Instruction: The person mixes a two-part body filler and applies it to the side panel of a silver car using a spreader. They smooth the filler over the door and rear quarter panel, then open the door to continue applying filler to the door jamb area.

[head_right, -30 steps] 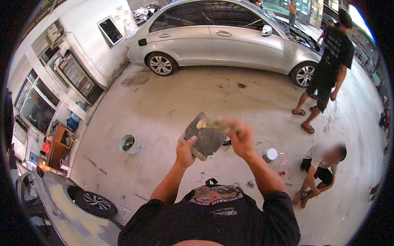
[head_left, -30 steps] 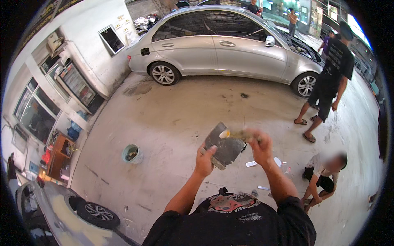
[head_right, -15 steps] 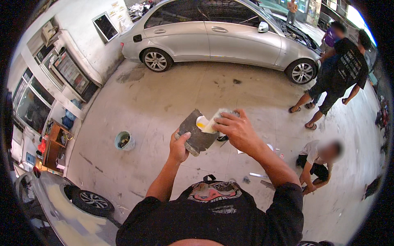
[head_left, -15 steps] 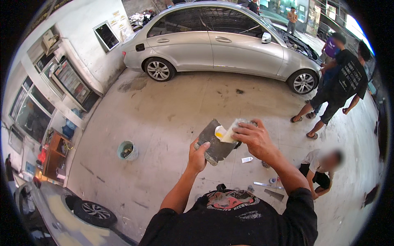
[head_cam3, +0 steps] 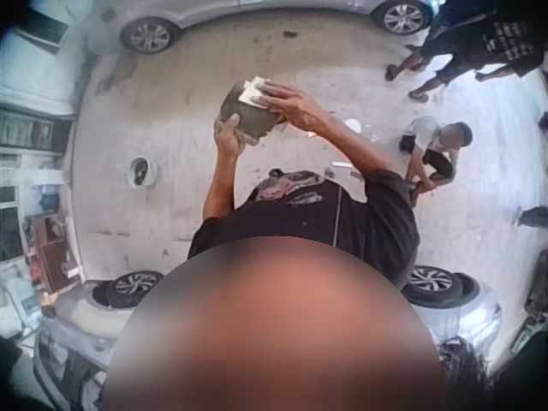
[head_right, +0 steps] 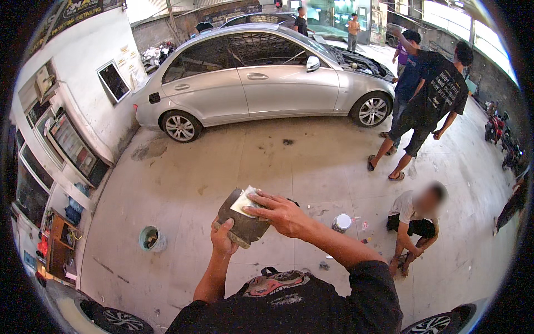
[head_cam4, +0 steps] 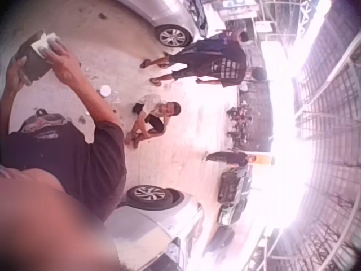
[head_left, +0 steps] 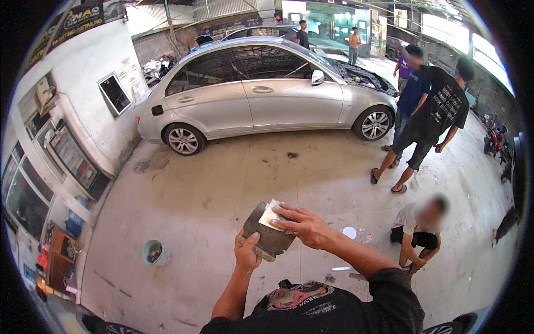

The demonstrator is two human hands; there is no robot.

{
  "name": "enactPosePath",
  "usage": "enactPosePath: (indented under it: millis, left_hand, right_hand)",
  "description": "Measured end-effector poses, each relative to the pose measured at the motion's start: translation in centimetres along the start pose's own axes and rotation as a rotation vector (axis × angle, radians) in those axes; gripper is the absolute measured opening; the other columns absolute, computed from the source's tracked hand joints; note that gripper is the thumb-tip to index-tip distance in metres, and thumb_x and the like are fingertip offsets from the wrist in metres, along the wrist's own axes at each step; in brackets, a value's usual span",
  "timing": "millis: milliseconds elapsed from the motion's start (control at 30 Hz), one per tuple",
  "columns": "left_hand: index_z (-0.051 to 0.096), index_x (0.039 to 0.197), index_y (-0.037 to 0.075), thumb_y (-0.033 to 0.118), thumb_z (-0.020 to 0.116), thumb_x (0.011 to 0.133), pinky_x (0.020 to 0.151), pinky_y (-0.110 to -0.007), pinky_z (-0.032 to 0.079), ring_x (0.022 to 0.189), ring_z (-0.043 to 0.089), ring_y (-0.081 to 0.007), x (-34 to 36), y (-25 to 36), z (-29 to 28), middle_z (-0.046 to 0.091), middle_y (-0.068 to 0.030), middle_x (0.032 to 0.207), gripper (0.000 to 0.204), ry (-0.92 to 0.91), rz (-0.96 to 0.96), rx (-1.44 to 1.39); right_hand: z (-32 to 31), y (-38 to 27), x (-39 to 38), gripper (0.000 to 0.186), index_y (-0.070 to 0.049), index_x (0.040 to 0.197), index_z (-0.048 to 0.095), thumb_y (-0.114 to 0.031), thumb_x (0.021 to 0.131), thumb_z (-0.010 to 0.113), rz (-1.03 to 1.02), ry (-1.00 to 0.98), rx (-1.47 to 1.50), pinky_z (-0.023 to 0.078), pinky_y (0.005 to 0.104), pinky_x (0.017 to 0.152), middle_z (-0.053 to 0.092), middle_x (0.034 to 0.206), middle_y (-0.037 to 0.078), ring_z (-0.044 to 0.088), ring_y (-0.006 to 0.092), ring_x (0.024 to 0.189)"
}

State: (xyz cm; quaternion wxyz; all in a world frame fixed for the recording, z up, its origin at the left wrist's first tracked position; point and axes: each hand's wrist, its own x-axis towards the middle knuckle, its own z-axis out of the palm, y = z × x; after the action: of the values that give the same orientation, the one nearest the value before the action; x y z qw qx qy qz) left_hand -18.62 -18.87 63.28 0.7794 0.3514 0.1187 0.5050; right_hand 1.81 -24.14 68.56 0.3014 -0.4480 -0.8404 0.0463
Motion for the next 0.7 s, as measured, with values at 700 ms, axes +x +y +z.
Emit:
enactPosePath:
  millis: [700]
  left_hand:
    - [0.036, 0.134, -0.004, 0.008, 0.05, 0.088, 0.085, -0.03, 0.044, 0.096, 0.058, -0.0172, 1.3, 0.4, 3.9, 0.062, -0.0148, 0.109, 0.049, -0.266, 0.376, 0.937]
  right_hand:
    - [0.3, -2.0, 0.9, 0.031, 0.0, 0.12, 0.043, -0.009, 0.09, 0.046, 0.463, 0.894, 1.561, 0.056, 0.0332, 0.073, 0.058, 0.108, 0.012, 0.063, 0.0208, 0.092]
